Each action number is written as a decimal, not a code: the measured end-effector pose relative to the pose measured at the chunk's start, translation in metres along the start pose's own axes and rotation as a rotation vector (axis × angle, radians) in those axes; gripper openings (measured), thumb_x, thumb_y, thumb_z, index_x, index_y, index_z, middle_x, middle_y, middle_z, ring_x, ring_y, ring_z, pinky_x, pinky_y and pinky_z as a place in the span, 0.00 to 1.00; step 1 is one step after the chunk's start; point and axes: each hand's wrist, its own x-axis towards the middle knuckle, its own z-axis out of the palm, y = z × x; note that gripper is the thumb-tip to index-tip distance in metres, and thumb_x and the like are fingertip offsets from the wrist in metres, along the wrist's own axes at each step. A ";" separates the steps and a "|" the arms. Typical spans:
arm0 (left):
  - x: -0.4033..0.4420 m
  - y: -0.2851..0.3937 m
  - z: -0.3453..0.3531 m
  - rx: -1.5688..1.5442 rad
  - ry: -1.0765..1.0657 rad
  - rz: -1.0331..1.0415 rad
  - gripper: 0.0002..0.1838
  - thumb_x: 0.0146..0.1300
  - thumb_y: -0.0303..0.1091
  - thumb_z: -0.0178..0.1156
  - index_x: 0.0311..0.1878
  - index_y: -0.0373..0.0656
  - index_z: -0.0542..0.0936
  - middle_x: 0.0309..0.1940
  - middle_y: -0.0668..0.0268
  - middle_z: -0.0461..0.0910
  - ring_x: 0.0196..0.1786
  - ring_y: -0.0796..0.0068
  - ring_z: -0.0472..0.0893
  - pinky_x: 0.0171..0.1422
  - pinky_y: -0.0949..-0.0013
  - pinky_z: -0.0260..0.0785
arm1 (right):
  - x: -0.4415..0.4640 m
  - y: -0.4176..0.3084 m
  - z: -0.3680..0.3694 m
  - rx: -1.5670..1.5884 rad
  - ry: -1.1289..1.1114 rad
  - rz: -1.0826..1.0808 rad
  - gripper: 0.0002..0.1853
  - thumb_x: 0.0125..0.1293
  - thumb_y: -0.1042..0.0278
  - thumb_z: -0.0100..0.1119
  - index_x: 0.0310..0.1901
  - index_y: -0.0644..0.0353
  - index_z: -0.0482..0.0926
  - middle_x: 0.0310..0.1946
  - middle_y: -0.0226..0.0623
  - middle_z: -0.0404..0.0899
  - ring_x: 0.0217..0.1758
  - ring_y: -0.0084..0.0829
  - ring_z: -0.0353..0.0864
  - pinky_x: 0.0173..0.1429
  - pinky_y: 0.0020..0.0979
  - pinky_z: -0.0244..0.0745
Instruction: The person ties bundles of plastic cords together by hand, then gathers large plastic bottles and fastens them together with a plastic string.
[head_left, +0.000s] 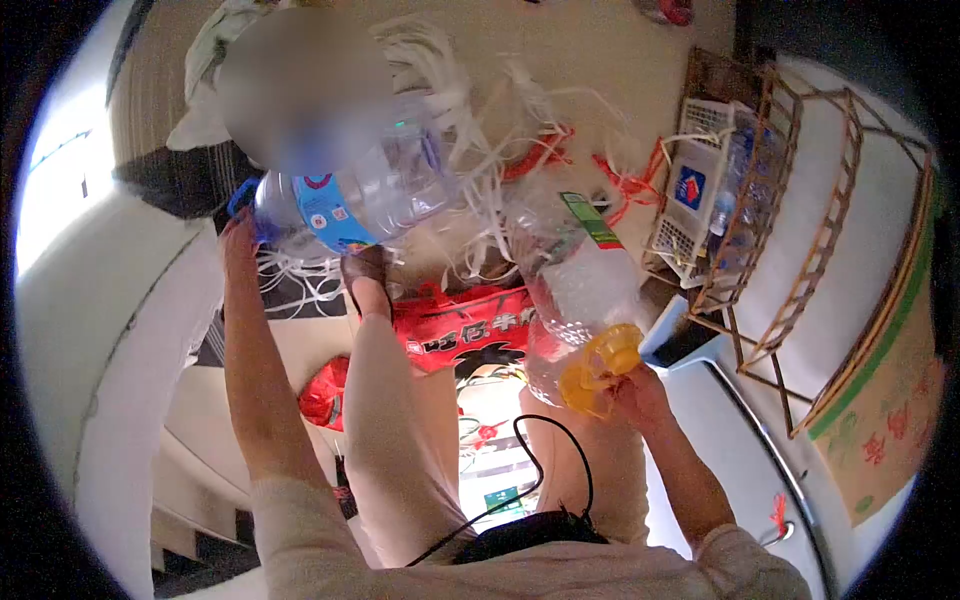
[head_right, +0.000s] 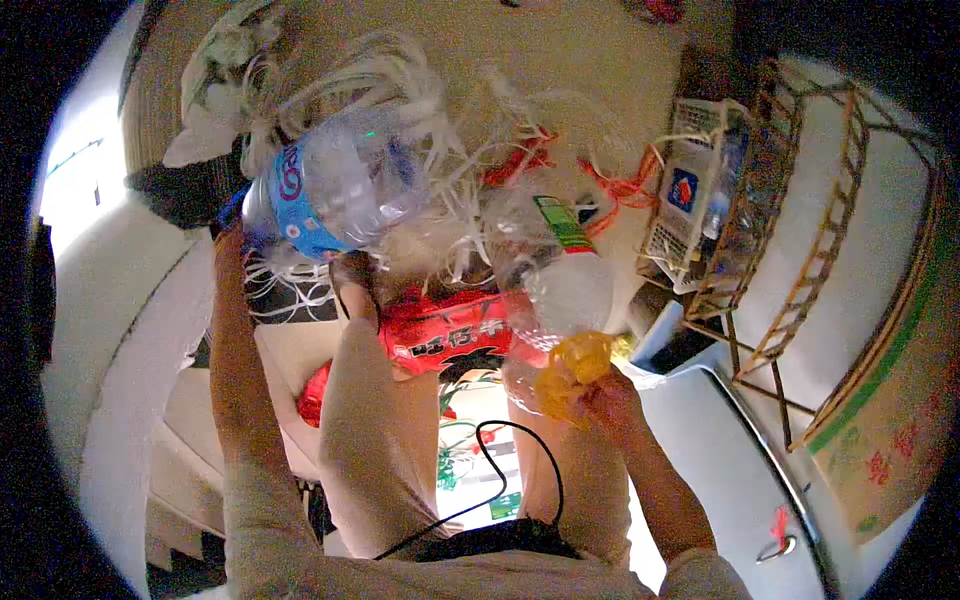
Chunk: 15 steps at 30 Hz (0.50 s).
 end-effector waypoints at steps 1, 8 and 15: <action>-0.024 0.006 -0.003 -0.050 -0.023 0.024 0.16 0.53 0.33 0.61 0.47 0.44 0.76 0.33 0.70 0.76 0.37 0.79 0.73 0.41 0.74 0.63 | -0.003 0.000 0.001 0.022 -0.034 -0.002 0.12 0.60 0.63 0.55 0.44 0.57 0.72 0.34 0.31 0.75 0.35 0.27 0.76 0.33 0.30 0.74; -0.261 0.065 0.040 0.565 -0.059 0.723 0.07 0.59 0.32 0.55 0.38 0.41 0.77 0.28 0.72 0.78 0.28 0.80 0.74 0.35 0.75 0.66 | -0.001 -0.003 -0.011 0.292 -0.257 0.043 0.12 0.64 0.57 0.50 0.44 0.53 0.72 0.38 0.28 0.74 0.42 0.27 0.73 0.40 0.30 0.72; -0.429 0.002 0.165 1.048 -0.684 1.304 0.10 0.56 0.29 0.52 0.41 0.36 0.71 0.40 0.56 0.72 0.43 0.58 0.73 0.42 0.63 0.70 | -0.015 -0.037 0.035 0.516 -0.386 -0.032 0.12 0.66 0.58 0.48 0.47 0.52 0.71 0.43 0.30 0.72 0.46 0.31 0.73 0.46 0.32 0.69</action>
